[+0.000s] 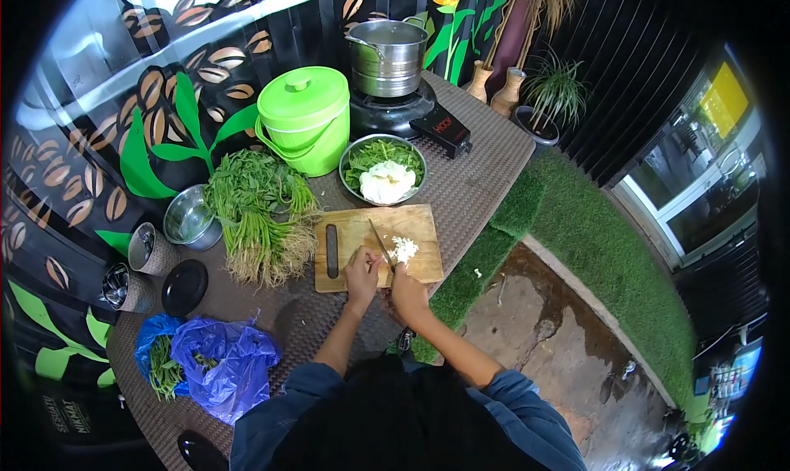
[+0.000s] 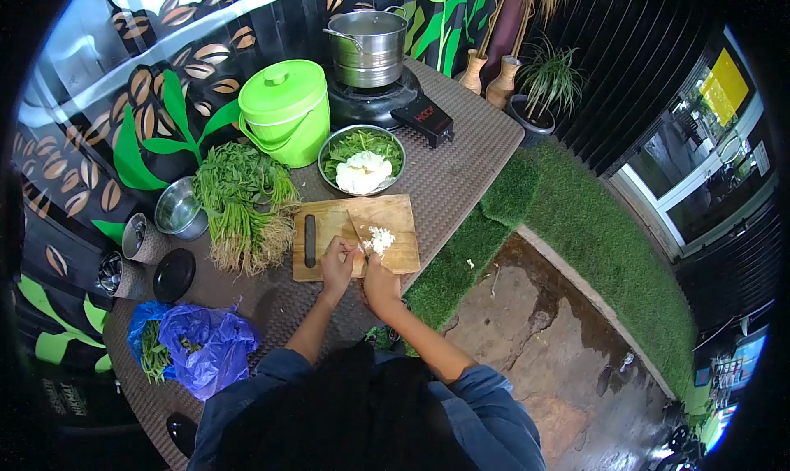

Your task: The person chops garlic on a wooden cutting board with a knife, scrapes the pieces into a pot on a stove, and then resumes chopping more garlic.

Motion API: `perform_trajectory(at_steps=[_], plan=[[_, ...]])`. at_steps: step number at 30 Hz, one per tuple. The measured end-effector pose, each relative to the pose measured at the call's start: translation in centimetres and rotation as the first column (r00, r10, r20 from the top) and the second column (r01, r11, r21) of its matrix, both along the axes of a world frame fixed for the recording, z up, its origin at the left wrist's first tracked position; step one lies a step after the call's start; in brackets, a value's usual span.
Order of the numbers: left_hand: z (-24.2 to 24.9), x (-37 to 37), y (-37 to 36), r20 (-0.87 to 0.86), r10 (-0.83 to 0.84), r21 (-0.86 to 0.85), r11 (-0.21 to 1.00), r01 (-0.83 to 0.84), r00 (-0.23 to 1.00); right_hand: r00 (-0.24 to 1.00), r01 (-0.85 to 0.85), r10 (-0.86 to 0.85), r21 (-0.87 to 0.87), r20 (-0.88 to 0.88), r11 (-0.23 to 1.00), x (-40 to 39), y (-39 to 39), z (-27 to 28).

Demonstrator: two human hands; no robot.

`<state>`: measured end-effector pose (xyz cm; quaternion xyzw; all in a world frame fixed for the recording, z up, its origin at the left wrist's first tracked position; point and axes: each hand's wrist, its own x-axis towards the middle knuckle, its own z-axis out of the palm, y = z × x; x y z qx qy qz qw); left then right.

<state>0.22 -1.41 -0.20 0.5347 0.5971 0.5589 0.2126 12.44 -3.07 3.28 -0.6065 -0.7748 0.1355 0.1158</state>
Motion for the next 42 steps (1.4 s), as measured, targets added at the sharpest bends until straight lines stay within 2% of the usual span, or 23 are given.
perform_trajectory(at_steps=[2, 3, 7, 9, 11, 12, 15, 17, 19, 23, 26, 29, 31, 33, 35, 37, 42], plan=[[0.0, -0.1, 0.1, 0.088, -0.037, -0.011, 0.999, 0.038, 0.995, 0.999, -0.004, 0.005, 0.03, -0.039, 1.0, -0.1, 0.5, -1.3], [0.0, -0.1, 0.2, 0.089, -0.034, -0.008, 0.999, 0.035, 0.995, 0.999, -0.006, 0.006, -0.011, -0.033, 1.0, -0.2, 1.1, -0.7], [-0.5, -0.4, 0.5, -0.004, -0.004, 0.012, 1.0, 0.005, 1.0, 0.998, -0.027, 0.023, -0.08, -0.051, 0.996, 0.3, 0.8, 1.5], [-0.5, -0.6, 0.6, -0.044, 0.0, 0.0, 1.0, 0.0, 0.999, 0.999, -0.006, 0.003, -0.059, -0.043, 0.998, -0.3, 0.1, 0.3], [-0.2, -0.4, 0.5, 0.08, -0.029, 0.001, 1.0, 0.029, 0.996, 0.999, 0.017, -0.018, -0.038, -0.031, 0.999, -0.3, 0.1, -1.0], [0.1, -0.3, 0.5, 0.081, -0.029, 0.0, 1.0, 0.029, 0.996, 0.999, 0.002, -0.004, -0.036, -0.035, 0.999, -0.4, 0.5, -0.7], [0.4, -0.3, -0.1, 0.023, -0.028, -0.006, 1.0, 0.028, 0.999, 0.998, -0.03, 0.027, -0.053, -0.053, 0.998, 0.1, 1.3, 0.6], [0.3, -0.4, -0.3, -0.103, -0.01, 0.012, 1.0, 0.011, 0.995, 0.997, -0.048, 0.043, -0.065, -0.064, 0.997, 0.3, 1.2, 1.2], [0.3, -0.6, -0.4, -0.104, -0.024, 0.032, 0.999, 0.027, 0.994, 0.999, -0.005, 0.001, -0.085, -0.049, 0.996, 0.1, 0.5, 0.5], [0.7, -0.4, -0.4, -0.05, -0.019, 0.069, 0.997, 0.022, 0.999, 1.0, -0.022, 0.022, -0.062, -0.01, 0.998, -0.2, 0.5, -0.8], [0.8, -0.2, -0.4, -0.071, 0.041, 0.036, 0.999, -0.039, 0.997, 0.998, -0.032, 0.027, -0.102, -0.054, 0.994, 0.3, 0.9, 1.0], [1.3, -0.4, -0.5, -0.13, 0.03, 0.023, 0.999, -0.027, 0.991, 0.998, -0.032, 0.026, -0.109, -0.053, 0.994, 0.0, 0.2, 1.6], [1.4, -0.3, -0.5, -0.096, 0.017, 0.018, 1.0, -0.015, 0.995, 0.998, 0.048, -0.05, -0.056, -0.035, 0.997, -0.7, -0.7, 0.4], [1.2, -0.4, -0.4, -0.065, 0.006, 0.016, 1.0, -0.005, 0.998, 0.998, 0.037, -0.039, -0.042, -0.047, 0.998, -0.9, -0.3, -0.4], [0.6, -0.5, -0.3, -0.113, -0.008, 0.058, 0.998, 0.014, 0.994, 0.998, 0.024, -0.026, -0.032, -0.064, 0.999, -0.8, 0.4, -1.0], [0.8, -0.2, -0.7, -0.115, 0.006, 0.033, 0.999, -0.002, 0.993, 0.991, -0.052, 0.042, -0.081, -0.125, 0.995, 0.2, 1.4, 0.2], [0.4, -0.4, -0.4, -0.153, 0.024, 0.042, 0.999, -0.018, 0.988, 0.998, -0.007, 0.003, -0.072, -0.061, 0.997, -0.4, 0.0, 0.2]])
